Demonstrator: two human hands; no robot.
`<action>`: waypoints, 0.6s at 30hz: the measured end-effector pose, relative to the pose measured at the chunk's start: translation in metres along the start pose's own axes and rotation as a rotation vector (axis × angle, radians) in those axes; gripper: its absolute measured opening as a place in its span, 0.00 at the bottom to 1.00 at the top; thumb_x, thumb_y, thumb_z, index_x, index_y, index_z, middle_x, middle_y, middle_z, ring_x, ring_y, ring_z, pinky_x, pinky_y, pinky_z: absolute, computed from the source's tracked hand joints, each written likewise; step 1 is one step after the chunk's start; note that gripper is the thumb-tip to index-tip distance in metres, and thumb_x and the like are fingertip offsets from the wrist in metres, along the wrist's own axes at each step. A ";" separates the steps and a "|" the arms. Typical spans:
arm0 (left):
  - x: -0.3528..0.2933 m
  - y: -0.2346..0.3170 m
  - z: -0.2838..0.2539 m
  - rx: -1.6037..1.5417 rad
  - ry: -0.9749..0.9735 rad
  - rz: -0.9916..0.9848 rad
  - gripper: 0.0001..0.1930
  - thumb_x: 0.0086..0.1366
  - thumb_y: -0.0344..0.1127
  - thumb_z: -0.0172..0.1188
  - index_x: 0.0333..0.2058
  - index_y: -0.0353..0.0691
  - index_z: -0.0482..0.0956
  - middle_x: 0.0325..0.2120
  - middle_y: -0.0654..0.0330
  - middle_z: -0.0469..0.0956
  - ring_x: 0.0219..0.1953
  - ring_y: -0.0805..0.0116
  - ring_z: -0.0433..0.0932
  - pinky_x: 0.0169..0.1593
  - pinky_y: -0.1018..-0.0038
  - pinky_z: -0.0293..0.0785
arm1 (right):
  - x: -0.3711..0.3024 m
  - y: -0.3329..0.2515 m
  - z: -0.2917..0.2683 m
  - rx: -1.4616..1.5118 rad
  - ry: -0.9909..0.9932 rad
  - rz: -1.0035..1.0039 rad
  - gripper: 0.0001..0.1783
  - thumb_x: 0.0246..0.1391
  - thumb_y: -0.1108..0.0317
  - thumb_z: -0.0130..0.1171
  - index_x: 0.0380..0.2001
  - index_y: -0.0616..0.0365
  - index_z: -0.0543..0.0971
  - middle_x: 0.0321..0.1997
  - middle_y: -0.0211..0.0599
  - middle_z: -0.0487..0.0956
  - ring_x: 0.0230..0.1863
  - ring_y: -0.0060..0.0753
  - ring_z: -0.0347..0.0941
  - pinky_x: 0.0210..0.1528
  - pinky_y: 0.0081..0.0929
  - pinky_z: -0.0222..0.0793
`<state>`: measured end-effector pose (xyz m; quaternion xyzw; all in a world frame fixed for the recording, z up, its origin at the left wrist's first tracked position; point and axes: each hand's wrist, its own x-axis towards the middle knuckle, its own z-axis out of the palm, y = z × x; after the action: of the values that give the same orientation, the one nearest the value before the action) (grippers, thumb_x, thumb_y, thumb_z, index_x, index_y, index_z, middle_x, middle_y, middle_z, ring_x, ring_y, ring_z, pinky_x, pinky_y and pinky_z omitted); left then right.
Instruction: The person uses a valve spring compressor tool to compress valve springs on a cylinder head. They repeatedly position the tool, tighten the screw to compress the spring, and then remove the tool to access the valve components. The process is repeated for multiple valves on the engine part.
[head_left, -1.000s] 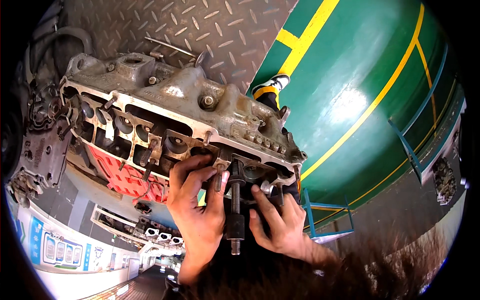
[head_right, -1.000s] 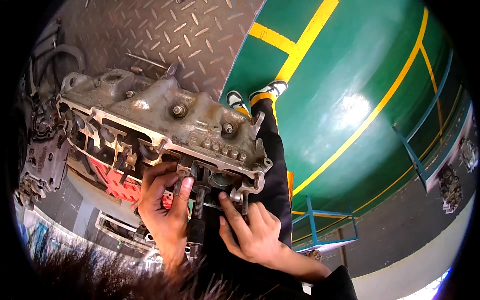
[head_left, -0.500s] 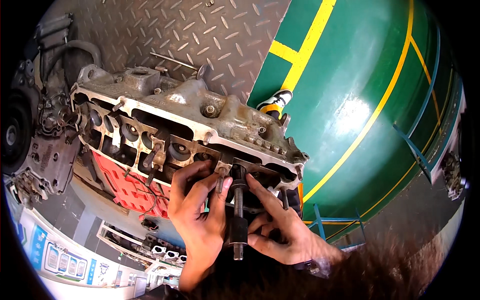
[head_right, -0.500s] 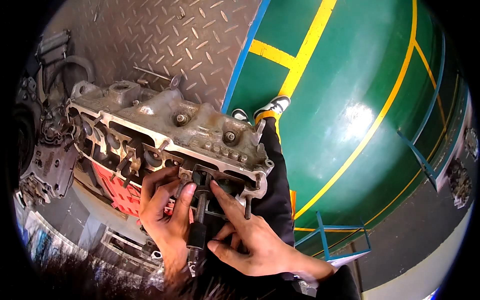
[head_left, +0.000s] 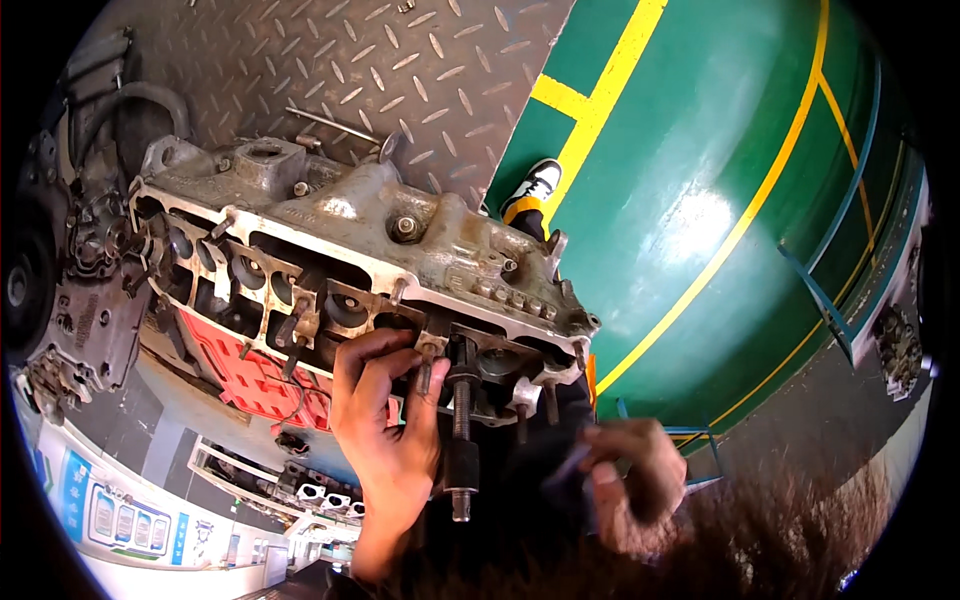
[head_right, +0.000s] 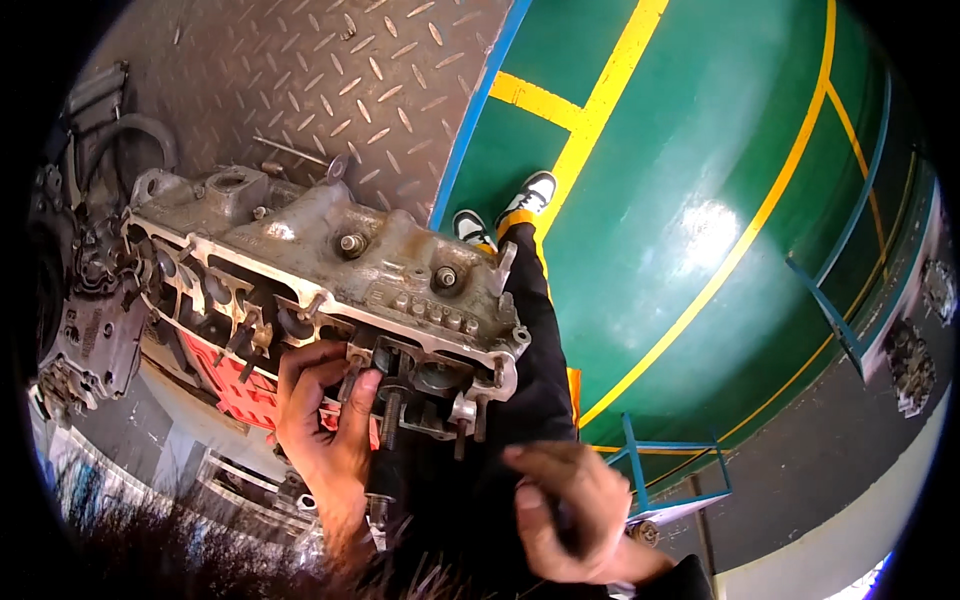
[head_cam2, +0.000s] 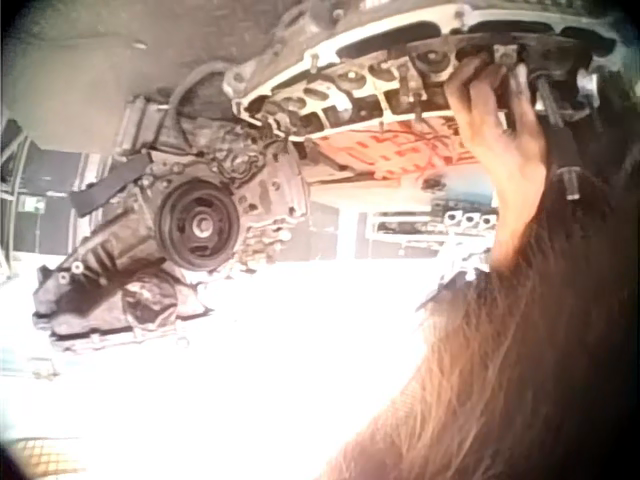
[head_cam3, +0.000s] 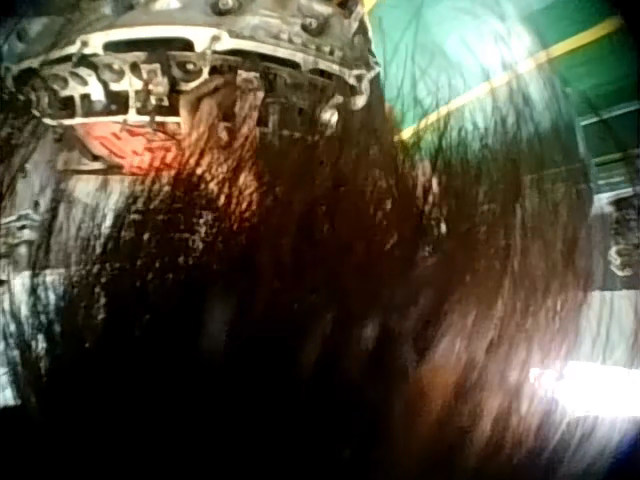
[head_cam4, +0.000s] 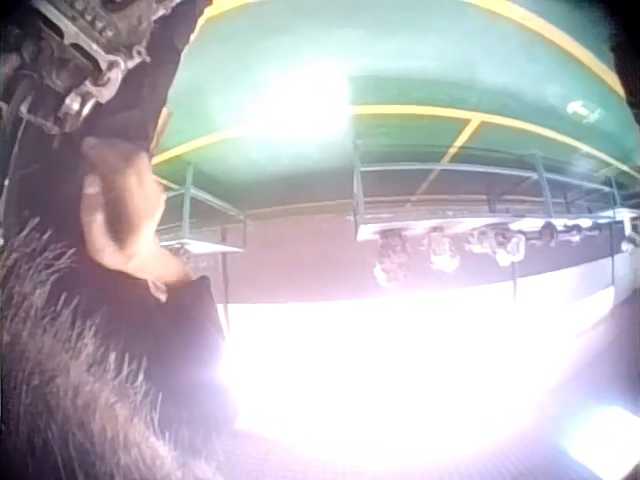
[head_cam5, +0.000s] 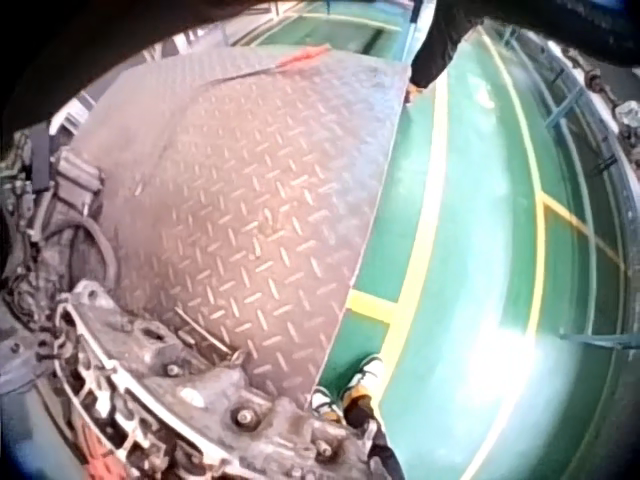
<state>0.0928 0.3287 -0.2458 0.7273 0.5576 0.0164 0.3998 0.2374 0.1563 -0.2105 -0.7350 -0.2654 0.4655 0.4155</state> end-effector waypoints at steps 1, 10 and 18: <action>0.001 0.000 0.001 -0.003 -0.007 0.023 0.09 0.56 0.25 0.71 0.35 0.33 0.80 0.40 0.52 0.77 0.41 0.56 0.78 0.44 0.68 0.74 | 0.008 -0.004 -0.005 0.061 -0.017 0.043 0.20 0.50 0.80 0.57 0.49 0.72 0.78 0.49 0.57 0.80 0.32 0.37 0.83 0.30 0.23 0.77; -0.001 0.000 0.002 -0.052 -0.016 0.052 0.08 0.57 0.23 0.68 0.36 0.31 0.81 0.41 0.51 0.77 0.42 0.55 0.78 0.45 0.68 0.74 | 0.075 -0.015 -0.003 -0.070 -0.574 0.014 0.34 0.51 0.77 0.55 0.64 0.69 0.65 0.66 0.56 0.68 0.48 0.58 0.78 0.42 0.38 0.79; 0.001 -0.027 0.011 0.205 0.065 0.523 0.13 0.53 0.23 0.70 0.38 0.32 0.80 0.43 0.51 0.79 0.40 0.54 0.79 0.41 0.65 0.77 | 0.090 -0.035 -0.002 0.043 -0.592 0.338 0.28 0.54 0.75 0.54 0.59 0.71 0.68 0.52 0.61 0.75 0.47 0.62 0.76 0.47 0.44 0.74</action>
<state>0.0768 0.3246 -0.2701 0.8823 0.3623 0.0858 0.2880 0.2777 0.2435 -0.2220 -0.5927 -0.2393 0.7263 0.2528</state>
